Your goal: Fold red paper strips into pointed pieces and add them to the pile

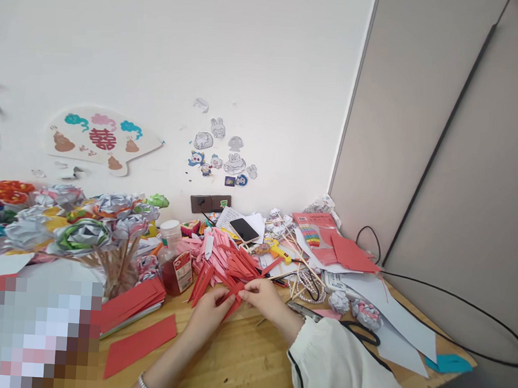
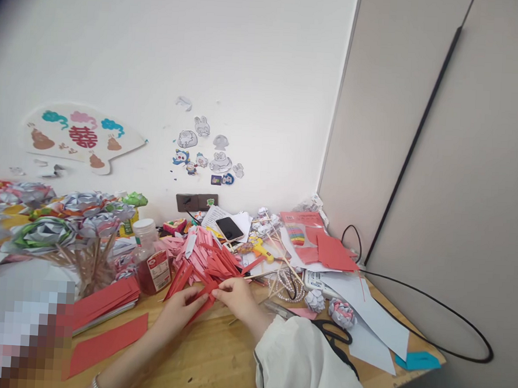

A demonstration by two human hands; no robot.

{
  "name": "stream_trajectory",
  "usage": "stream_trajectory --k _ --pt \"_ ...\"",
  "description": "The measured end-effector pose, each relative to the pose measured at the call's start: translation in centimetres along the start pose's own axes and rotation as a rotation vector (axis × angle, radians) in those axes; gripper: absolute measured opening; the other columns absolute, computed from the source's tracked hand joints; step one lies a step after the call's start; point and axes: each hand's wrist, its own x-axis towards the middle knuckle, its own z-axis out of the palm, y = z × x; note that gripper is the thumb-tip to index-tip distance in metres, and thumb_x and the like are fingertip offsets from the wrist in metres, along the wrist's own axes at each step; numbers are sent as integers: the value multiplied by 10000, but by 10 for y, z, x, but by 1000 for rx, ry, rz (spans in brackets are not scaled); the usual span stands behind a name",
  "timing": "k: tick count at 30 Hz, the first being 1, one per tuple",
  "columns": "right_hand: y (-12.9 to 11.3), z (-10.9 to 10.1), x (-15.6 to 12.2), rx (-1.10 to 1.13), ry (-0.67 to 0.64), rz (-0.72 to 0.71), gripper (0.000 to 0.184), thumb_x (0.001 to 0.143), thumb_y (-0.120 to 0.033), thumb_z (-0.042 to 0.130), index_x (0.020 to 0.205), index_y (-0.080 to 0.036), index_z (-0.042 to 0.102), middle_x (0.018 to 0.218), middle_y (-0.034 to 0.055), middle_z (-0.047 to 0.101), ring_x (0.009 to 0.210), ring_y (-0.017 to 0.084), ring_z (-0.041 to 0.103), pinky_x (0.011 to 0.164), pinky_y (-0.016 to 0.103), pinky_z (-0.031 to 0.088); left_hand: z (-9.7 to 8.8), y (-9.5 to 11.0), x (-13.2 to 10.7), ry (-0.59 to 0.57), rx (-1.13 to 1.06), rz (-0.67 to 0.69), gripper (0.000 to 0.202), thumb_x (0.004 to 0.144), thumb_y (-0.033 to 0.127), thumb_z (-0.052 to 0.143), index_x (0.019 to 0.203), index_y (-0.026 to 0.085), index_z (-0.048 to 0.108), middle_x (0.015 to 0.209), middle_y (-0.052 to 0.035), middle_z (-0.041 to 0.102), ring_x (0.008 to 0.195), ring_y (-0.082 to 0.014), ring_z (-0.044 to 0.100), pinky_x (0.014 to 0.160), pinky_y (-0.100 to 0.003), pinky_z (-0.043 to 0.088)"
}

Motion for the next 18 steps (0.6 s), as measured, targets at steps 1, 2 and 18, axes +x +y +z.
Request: stream_trajectory --k 1,2,18 --pt "2 0 0 -12 0 -5 229 614 -350 581 557 -128 569 470 -26 467 445 82 420 448 200 324 0 0 0 -2 -4 4 267 661 381 453 546 154 534 531 27 483 566 -143 445 538 -228 340" --pt "4 0 1 -21 2 -10 223 618 -346 578 564 -129 573 470 -25 471 450 85 425 447 198 323 0 0 0 -2 -9 8 272 662 383 452 546 153 539 530 24 490 567 -145 448 539 -230 343" --pt "-3 5 -5 -58 -52 -10 286 702 -388 487 541 -155 444 485 -33 448 430 79 439 426 190 342 2 1 -3 35 -33 37 297 673 388 459 575 135 579 554 5 553 566 -149 472 538 -227 354"
